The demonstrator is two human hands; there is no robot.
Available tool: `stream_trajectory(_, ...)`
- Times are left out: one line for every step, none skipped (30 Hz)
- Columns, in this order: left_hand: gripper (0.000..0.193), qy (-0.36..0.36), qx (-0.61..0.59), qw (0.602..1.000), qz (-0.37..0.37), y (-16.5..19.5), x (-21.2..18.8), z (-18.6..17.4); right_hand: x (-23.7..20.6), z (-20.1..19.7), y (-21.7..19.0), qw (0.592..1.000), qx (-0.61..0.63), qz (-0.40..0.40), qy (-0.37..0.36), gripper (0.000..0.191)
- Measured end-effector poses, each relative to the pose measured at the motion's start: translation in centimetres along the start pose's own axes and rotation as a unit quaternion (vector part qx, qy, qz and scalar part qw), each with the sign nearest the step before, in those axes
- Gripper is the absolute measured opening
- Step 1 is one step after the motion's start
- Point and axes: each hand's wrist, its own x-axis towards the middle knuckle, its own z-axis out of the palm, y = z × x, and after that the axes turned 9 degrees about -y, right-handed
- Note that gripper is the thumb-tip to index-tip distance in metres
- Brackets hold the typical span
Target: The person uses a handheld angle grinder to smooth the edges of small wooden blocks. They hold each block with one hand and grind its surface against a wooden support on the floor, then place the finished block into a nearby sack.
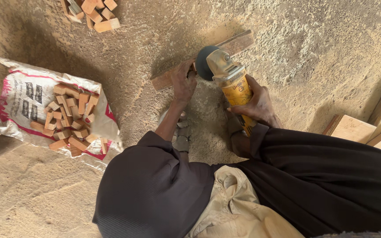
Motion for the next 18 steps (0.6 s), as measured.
stream_trajectory(0.042,0.003,0.009,1.0,0.009,0.0,0.0,0.0,0.0,-0.1,0.0,1.0,0.003,0.0,0.004,0.098)
stream_trajectory(0.041,0.006,0.017,1.0,0.016,-0.1,0.0,0.1,-0.1,-0.2,0.1,1.0,0.007,0.001,0.007,0.098)
stream_trajectory(0.042,0.006,0.015,1.0,0.022,-0.1,-0.1,0.1,-0.2,-0.3,0.1,0.999,0.022,0.024,0.014,0.097)
stream_trajectory(0.043,0.007,0.013,0.999,0.029,-0.1,-0.2,0.1,-0.4,-0.5,0.1,0.998,0.038,0.046,0.021,0.097)
stream_trajectory(0.044,0.007,0.011,0.999,0.035,-0.2,-0.3,0.1,-0.5,-0.6,0.1,0.996,0.054,0.068,0.027,0.096)
stream_trajectory(0.044,0.005,0.016,1.0,0.022,-0.2,-0.3,0.2,-0.7,-0.8,0.1,0.995,0.06,0.079,0.032,0.096)
stream_trajectory(0.043,0.002,0.02,1.0,0.01,-0.3,-0.4,0.2,-0.9,-0.9,0.1,0.993,0.065,0.089,0.037,0.096)
stream_trajectory(0.043,0.001,0.025,1.0,-0.002,-0.3,-0.3,0.2,-1.0,-1.1,0.1,0.992,0.07,0.098,0.042,0.096)
stream_trajectory(0.044,0.0,0.028,1.0,-0.001,-0.3,-0.3,0.2,-1.2,-1.2,0.0,0.991,0.076,0.096,0.049,0.096)
stream_trajectory(0.044,-0.001,0.032,0.999,0.0,-0.4,-0.3,0.2,-1.4,-1.2,-0.1,0.991,0.082,0.093,0.056,0.095)
stream_trajectory(0.044,-0.001,0.036,0.999,0.001,-0.4,-0.2,0.2,-1.4,-1.2,-0.1,0.99,0.088,0.09,0.062,0.094)
stream_trajectory(0.044,0.002,0.045,0.999,0.01,-0.4,-0.1,0.1,-1.4,-1.2,-0.2,0.989,0.101,0.093,0.063,0.096)
stream_trajectory(0.044,0.003,0.053,0.998,0.018,-0.3,-0.1,0.0,-1.5,-1.0,-0.3,0.987,0.114,0.098,0.063,0.097)
stream_trajectory(0.043,0.003,0.061,0.998,0.026,-0.3,-0.1,0.0,-1.6,-0.9,-0.4,0.984,0.128,0.103,0.065,0.098)
stream_trajectory(0.043,0.003,0.057,0.998,0.029,-0.2,0.0,-0.1,-1.6,-0.9,-0.4,0.987,0.111,0.097,0.058,0.097)
stream_trajectory(0.043,0.004,0.053,0.998,0.032,-0.2,-0.1,-0.2,-1.5,-0.8,-0.4,0.99,0.093,0.091,0.051,0.097)
stream_trajectory(0.043,0.004,0.049,0.998,0.034,-0.1,-0.1,-0.2,-1.5,-0.6,-0.4,0.992,0.077,0.085,0.043,0.097)
stream_trajectory(0.042,0.005,0.051,0.998,0.037,-0.1,-0.1,-0.3,-1.5,-0.6,-0.4,0.992,0.078,0.085,0.044,0.096)
